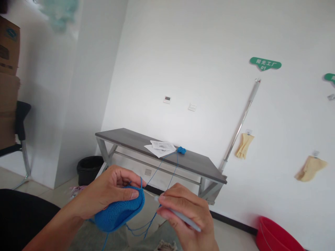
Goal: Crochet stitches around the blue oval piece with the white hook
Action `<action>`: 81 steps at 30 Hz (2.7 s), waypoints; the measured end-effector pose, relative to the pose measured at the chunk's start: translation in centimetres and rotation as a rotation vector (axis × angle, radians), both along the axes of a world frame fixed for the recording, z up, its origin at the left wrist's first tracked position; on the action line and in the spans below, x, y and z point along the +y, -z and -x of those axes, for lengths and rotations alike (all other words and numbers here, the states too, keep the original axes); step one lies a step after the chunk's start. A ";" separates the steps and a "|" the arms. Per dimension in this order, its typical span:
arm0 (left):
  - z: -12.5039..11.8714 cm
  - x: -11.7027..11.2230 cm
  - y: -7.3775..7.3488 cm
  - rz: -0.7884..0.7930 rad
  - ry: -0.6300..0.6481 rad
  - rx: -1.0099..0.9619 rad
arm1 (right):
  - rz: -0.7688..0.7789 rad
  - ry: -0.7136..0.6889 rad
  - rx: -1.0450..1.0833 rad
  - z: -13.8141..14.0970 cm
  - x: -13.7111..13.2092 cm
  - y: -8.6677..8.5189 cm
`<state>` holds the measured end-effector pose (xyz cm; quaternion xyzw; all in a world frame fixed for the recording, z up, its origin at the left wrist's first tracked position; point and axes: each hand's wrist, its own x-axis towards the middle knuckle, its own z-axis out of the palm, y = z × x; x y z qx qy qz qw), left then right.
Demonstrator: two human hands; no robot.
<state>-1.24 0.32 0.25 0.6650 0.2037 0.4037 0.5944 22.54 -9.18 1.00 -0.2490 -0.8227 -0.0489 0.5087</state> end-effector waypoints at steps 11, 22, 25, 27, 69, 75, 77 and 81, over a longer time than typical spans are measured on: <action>0.1 0.1 0.2 -0.093 -0.059 0.084 | -0.066 0.015 -0.212 -0.3 -0.2 -1.6; 0.2 -0.1 0.1 -0.088 -0.032 0.108 | 0.153 -0.072 0.022 -0.5 -0.1 -1.1; 0.3 0.0 0.2 -0.067 -0.021 0.086 | 0.287 -0.145 0.180 -0.8 0.5 0.0; 0.3 0.0 0.3 -0.059 -0.010 0.064 | 0.378 -0.219 0.328 -0.8 1.0 0.9; -2.8 -1.5 1.1 -0.370 -0.499 0.056 | -0.115 0.360 0.721 5.8 5.5 7.6; -2.9 -1.2 1.1 -0.170 -0.353 -0.112 | 0.019 0.303 0.842 5.7 5.7 8.3; -2.9 -1.2 1.2 -0.069 -0.292 -0.150 | 0.054 0.272 0.864 5.5 5.9 8.6; -2.9 -1.5 1.4 0.155 -0.213 -0.186 | 0.108 0.221 0.905 5.5 6.1 8.8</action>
